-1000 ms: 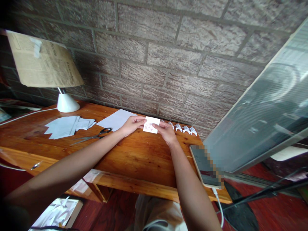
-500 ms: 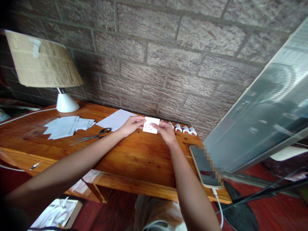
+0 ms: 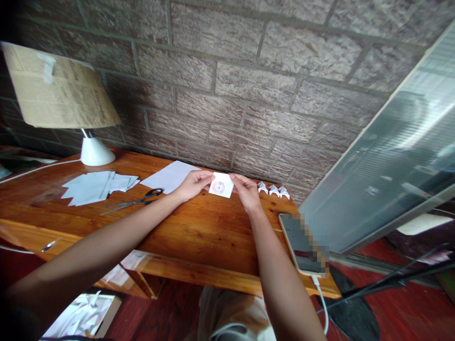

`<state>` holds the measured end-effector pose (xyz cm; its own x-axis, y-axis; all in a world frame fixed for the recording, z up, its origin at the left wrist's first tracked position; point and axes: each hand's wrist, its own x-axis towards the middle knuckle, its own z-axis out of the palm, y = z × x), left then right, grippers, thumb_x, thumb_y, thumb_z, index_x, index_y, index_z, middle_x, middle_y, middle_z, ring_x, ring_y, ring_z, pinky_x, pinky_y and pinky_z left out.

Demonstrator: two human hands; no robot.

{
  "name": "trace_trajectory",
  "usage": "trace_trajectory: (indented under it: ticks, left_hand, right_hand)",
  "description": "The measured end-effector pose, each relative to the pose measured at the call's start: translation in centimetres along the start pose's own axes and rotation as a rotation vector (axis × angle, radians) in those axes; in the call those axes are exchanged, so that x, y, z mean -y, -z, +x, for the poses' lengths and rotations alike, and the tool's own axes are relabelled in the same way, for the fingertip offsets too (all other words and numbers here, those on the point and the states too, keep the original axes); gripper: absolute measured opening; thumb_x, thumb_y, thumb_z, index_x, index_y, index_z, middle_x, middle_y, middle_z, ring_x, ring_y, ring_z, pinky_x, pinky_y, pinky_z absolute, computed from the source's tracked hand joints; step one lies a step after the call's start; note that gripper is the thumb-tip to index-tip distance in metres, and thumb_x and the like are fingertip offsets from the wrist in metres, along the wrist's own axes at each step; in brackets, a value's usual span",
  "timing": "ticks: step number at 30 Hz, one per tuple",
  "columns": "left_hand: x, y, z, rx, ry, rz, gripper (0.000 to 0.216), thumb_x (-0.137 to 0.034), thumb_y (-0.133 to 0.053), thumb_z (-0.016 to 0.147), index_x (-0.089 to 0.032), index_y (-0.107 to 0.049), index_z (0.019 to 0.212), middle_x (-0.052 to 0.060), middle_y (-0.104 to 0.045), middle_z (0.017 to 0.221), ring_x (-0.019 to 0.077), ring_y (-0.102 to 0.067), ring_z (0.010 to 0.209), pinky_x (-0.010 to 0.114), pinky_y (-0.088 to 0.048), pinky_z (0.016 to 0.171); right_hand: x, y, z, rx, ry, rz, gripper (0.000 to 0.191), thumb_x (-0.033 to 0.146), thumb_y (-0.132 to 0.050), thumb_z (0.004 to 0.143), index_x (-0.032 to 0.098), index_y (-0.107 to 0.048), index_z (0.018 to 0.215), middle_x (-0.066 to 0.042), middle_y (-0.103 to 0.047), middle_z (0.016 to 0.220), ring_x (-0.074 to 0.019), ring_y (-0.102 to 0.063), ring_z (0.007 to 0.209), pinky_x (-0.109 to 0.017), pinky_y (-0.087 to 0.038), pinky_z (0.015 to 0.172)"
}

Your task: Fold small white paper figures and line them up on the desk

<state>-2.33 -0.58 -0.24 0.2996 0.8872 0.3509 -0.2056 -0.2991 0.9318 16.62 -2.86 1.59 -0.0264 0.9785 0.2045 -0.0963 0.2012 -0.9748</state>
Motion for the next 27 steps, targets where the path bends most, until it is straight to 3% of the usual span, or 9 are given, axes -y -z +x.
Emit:
trace_trajectory:
  ticks: [6,12,27]
  left_hand:
    - [0.23,0.05,0.1,-0.008,-0.014,0.045,0.043,-0.051,-0.067,0.073,-0.013,-0.069,0.091,0.007,-0.073,0.084,0.0199,-0.067,0.076,0.03,-0.055,0.066]
    - [0.34,0.2,0.26,-0.118,-0.015,0.024,0.039,-0.049,-0.069,0.071,-0.014,-0.069,0.09,0.005,-0.072,0.081,0.0192,-0.066,0.074,0.03,-0.054,0.065]
    - [-0.19,0.3,0.16,-0.153,0.017,0.021,0.038,-0.046,-0.069,0.071,-0.014,-0.07,0.091,0.005,-0.07,0.08,0.0194,-0.065,0.073,0.029,-0.054,0.063]
  right_hand:
    - [-0.01,-0.09,0.03,-0.018,0.012,-0.006,0.038,0.05,-0.075,0.067,0.022,-0.073,0.092,-0.003,-0.075,0.093,-0.0195,-0.07,0.08,-0.033,-0.055,0.076]
    - [0.1,-0.01,-0.32,0.129,-0.115,-0.117,0.035,0.046,-0.077,0.066,0.02,-0.076,0.09,-0.002,-0.075,0.085,-0.0148,-0.068,0.072,-0.027,-0.056,0.069]
    - [0.1,0.1,-0.49,0.205,-0.247,-0.203,0.032,0.043,-0.074,0.073,0.014,-0.072,0.086,-0.009,-0.075,0.073,-0.0163,-0.071,0.062,-0.023,-0.057,0.058]
